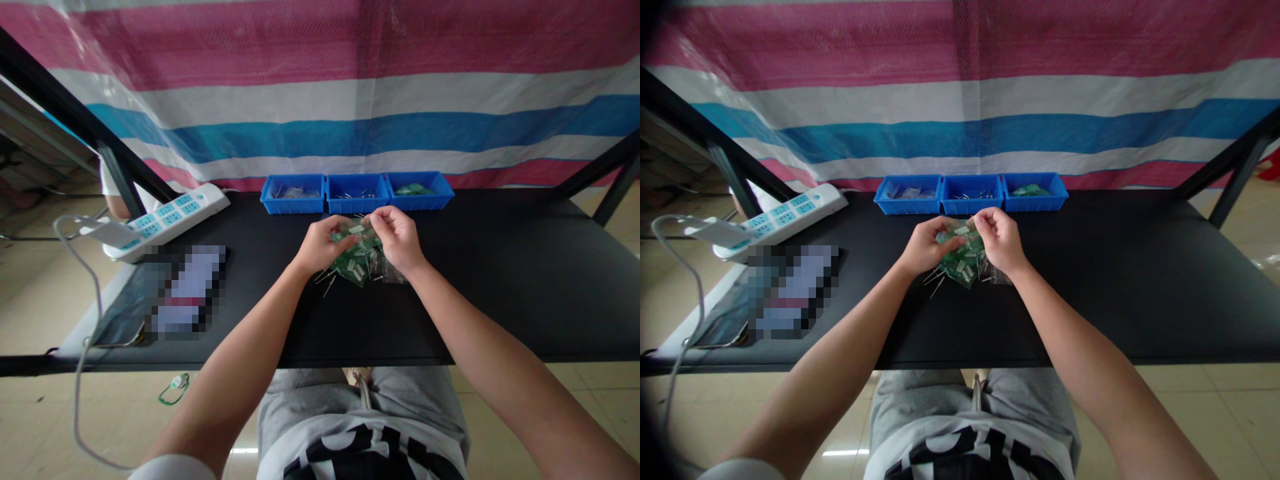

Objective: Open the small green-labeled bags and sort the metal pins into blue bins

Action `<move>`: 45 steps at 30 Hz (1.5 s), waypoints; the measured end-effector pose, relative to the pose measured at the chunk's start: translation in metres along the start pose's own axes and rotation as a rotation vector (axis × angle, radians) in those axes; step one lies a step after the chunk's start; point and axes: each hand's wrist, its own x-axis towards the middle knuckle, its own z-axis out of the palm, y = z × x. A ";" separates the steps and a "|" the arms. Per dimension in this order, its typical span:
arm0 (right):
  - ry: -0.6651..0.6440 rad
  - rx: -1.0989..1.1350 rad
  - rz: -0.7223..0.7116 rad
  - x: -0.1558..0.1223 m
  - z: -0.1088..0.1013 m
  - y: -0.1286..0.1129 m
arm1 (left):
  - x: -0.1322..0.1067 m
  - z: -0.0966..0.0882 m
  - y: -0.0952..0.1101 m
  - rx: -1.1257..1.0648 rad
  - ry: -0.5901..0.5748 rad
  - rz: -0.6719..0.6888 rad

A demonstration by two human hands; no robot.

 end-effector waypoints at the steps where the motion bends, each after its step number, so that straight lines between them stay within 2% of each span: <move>1: 0.000 0.035 0.031 0.001 0.000 0.002 | 0.001 0.001 -0.002 -0.043 0.021 -0.025; 5: -0.129 0.120 0.138 0.001 0.000 0.009 | 0.003 0.004 -0.009 -0.193 0.046 -0.095; 7: -0.194 0.091 0.142 0.000 0.000 0.010 | 0.003 0.004 -0.009 -0.250 0.033 -0.110; 9: -0.202 0.047 0.121 -0.001 -0.001 0.009 | 0.003 0.004 -0.008 -0.281 0.024 -0.106; 12: -0.148 0.003 0.045 -0.001 -0.004 0.007 | 0.003 0.002 -0.005 -0.234 0.049 -0.054; 16: -0.165 0.017 -0.098 0.001 -0.007 0.006 | 0.003 -0.002 -0.005 -0.163 0.080 0.092; 20: -0.171 0.046 -0.103 0.003 -0.009 0.008 | 0.003 -0.003 -0.009 -0.150 0.073 0.160; 25: -0.159 0.047 -0.016 0.002 -0.007 0.010 | 0.004 0.001 -0.011 -0.306 0.083 0.037; 28: -0.102 0.067 0.046 0.001 -0.005 0.011 | 0.004 0.004 -0.009 -0.376 0.102 -0.040; 31: -0.059 0.055 0.002 0.000 -0.004 0.012 | 0.005 0.004 -0.007 -0.377 0.130 -0.092; 37: -0.128 -0.107 -0.078 -0.002 -0.009 0.014 | 0.006 0.005 -0.008 -0.321 0.132 -0.159; 42: 0.002 -0.039 -0.029 0.008 -0.017 0.023 | 0.007 0.005 -0.014 -0.245 0.187 -0.157; 45: 0.107 -0.053 -0.051 0.017 -0.029 0.032 | 0.006 0.004 -0.017 -0.146 0.210 -0.157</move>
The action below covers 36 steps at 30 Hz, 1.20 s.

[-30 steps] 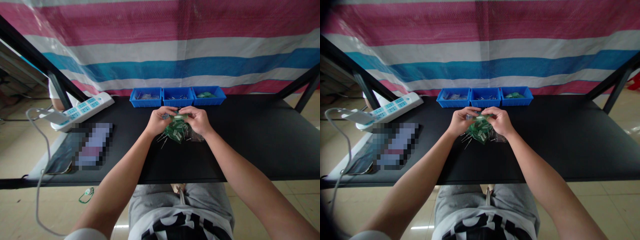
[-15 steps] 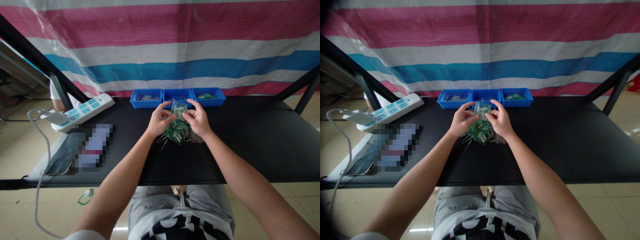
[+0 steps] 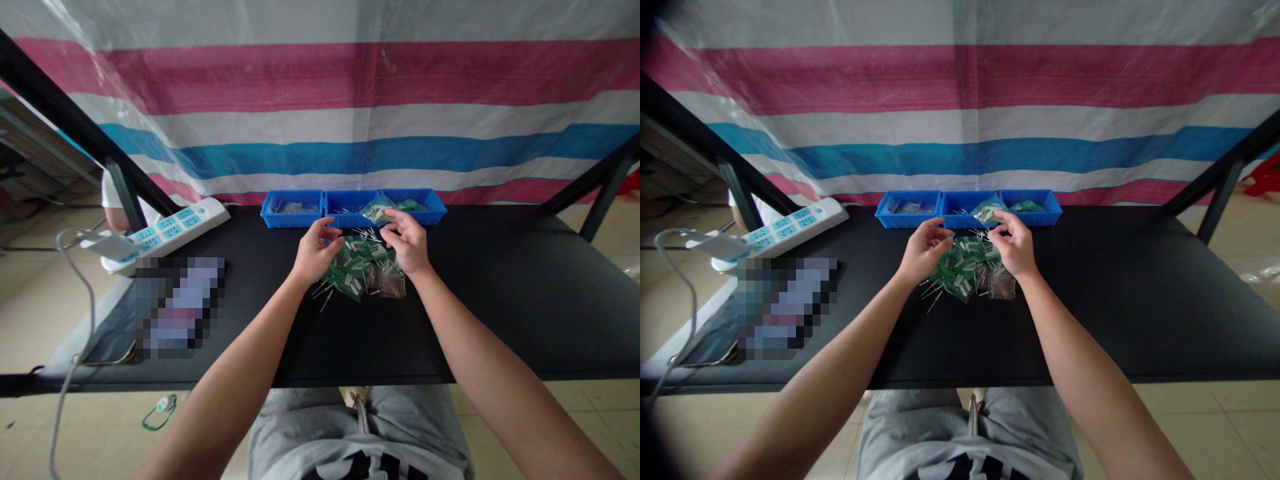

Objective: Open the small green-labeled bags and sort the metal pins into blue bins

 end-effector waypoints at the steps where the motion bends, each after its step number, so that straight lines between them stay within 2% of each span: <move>1: 0.030 -0.035 -0.010 0.003 -0.005 0.004 | 0.000 -0.001 0.000 0.028 -0.001 0.005; 9: 0.050 -0.497 -0.036 0.020 -0.038 0.030 | -0.005 0.001 0.004 0.237 -0.052 0.111; 13: 0.021 -0.828 0.042 0.022 -0.040 0.023 | -0.007 0.002 0.004 0.299 -0.082 0.162; 16: -0.022 -0.937 0.098 0.021 -0.037 0.017 | -0.008 0.002 0.003 0.322 -0.101 0.172; 18: 0.002 -0.952 0.089 0.020 -0.036 0.017 | -0.008 0.002 0.002 0.332 -0.100 0.181; 22: 0.155 -0.899 0.030 0.020 -0.036 0.025 | -0.008 0.002 0.001 0.350 -0.092 0.209; 26: 0.169 -0.809 -0.042 0.022 -0.036 0.031 | -0.009 0.001 0.004 0.393 -0.100 0.219; 29: 0.187 -0.754 -0.178 0.021 -0.032 0.027 | -0.009 0.000 0.006 0.456 -0.109 0.242; 32: 0.103 -0.688 -0.263 0.017 -0.025 0.018 | -0.008 -0.001 0.006 0.525 -0.117 0.271; 36: -0.212 -0.597 -0.270 0.007 -0.012 0.004 | -0.006 -0.002 0.002 0.563 -0.100 0.287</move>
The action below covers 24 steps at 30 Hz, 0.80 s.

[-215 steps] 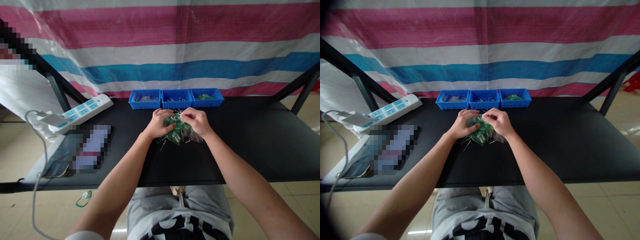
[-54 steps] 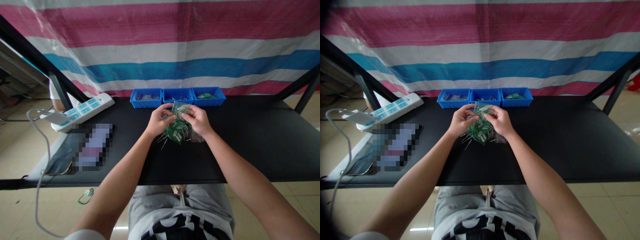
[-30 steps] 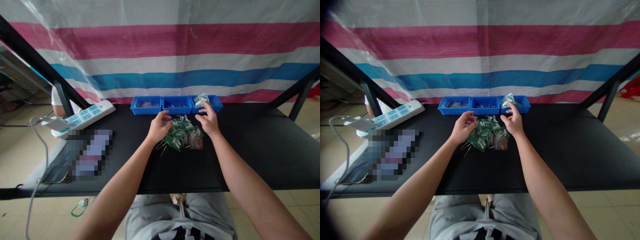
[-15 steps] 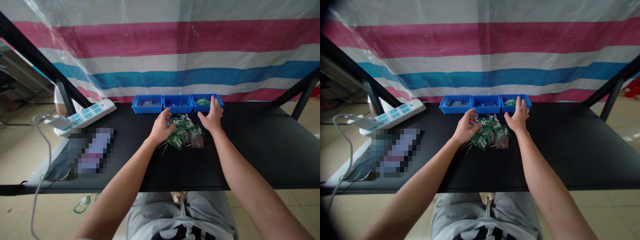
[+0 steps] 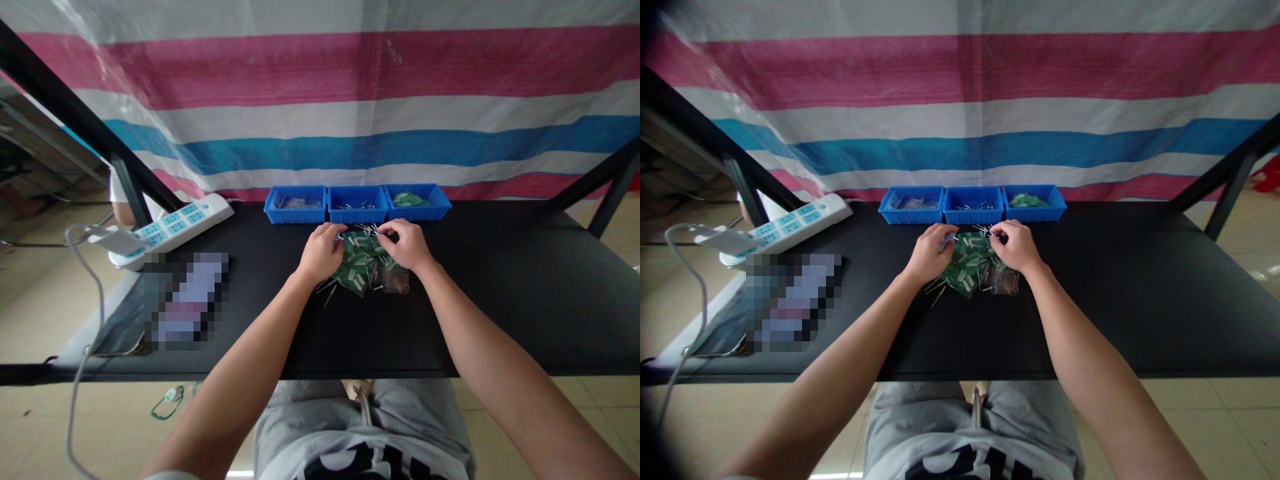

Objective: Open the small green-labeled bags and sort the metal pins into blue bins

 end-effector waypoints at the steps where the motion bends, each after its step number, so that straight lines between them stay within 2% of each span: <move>1: -0.056 0.014 -0.038 -0.001 0.001 -0.004 | 0.000 0.000 -0.001 0.006 0.000 -0.001; 6: -0.245 0.018 -0.172 -0.004 0.001 -0.014 | 0.000 0.000 0.000 0.012 -0.029 -0.004; 13: -0.330 -0.014 -0.154 -0.005 0.000 -0.016 | 0.000 -0.001 0.005 0.016 -0.068 0.002; 19: -0.310 0.006 -0.138 -0.005 0.007 -0.018 | 0.000 0.003 0.003 0.024 -0.096 -0.008; 24: -0.188 0.163 -0.106 -0.005 0.005 -0.028 | 0.000 0.002 0.003 0.027 -0.100 -0.005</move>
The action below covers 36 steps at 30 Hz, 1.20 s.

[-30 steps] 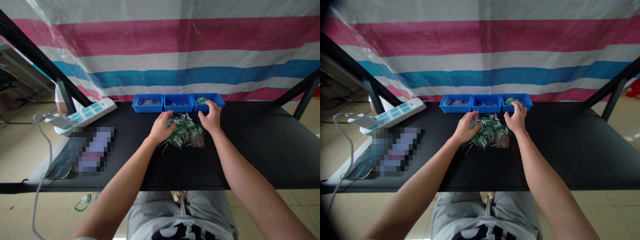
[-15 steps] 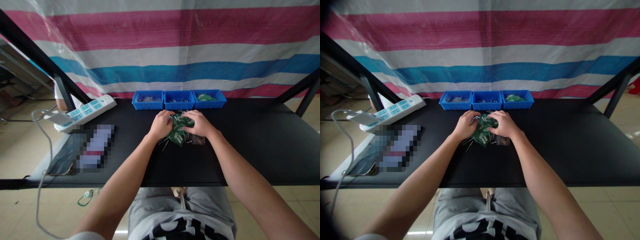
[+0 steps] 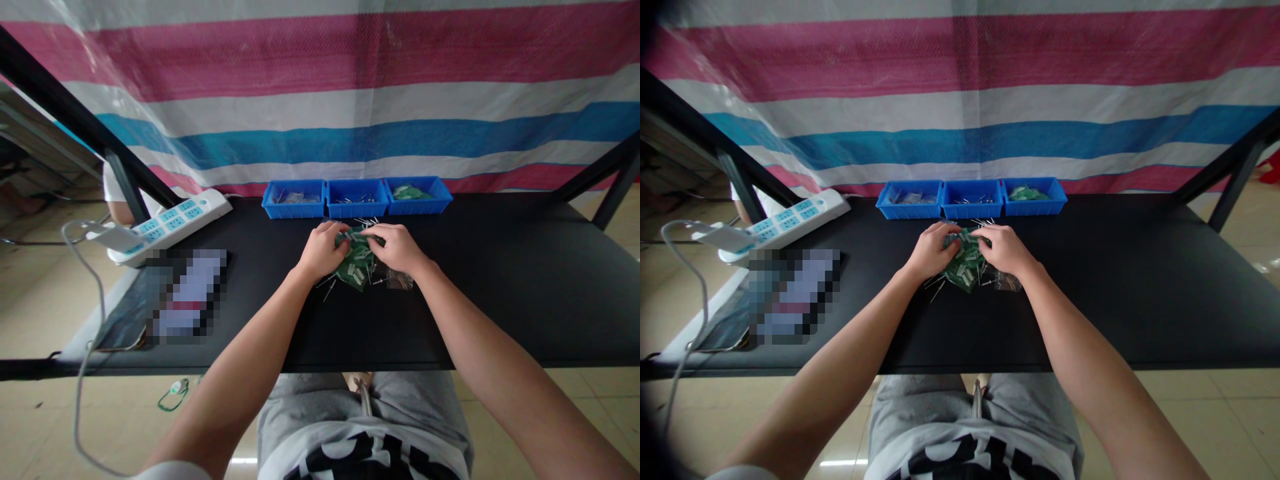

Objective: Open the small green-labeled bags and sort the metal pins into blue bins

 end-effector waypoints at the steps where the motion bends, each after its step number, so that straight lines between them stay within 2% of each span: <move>1: 0.041 0.043 0.011 0.000 0.000 -0.002 | 0.000 -0.001 0.001 0.002 -0.005 0.004; 5: 0.172 0.288 0.148 0.001 0.005 -0.009 | -0.003 -0.002 0.006 -0.009 -0.041 0.043; 8: 0.207 0.478 0.266 0.002 0.012 -0.011 | -0.004 -0.002 0.008 0.001 -0.081 0.083; 11: 0.234 0.551 0.310 0.003 0.017 -0.012 | -0.003 -0.002 0.008 0.016 -0.088 0.092; 16: 0.234 0.537 0.319 0.003 0.014 -0.014 | 0.000 -0.004 0.008 -0.054 -0.042 0.076; 22: 0.187 0.511 0.177 0.001 0.009 -0.012 | -0.003 -0.006 0.011 -0.070 0.076 0.089; 29: 0.112 0.460 0.112 0.000 0.009 -0.013 | -0.004 -0.004 0.008 -0.022 0.228 0.149; 36: 0.163 0.498 0.188 0.000 0.013 -0.010 | -0.003 -0.002 0.006 -0.117 0.218 0.133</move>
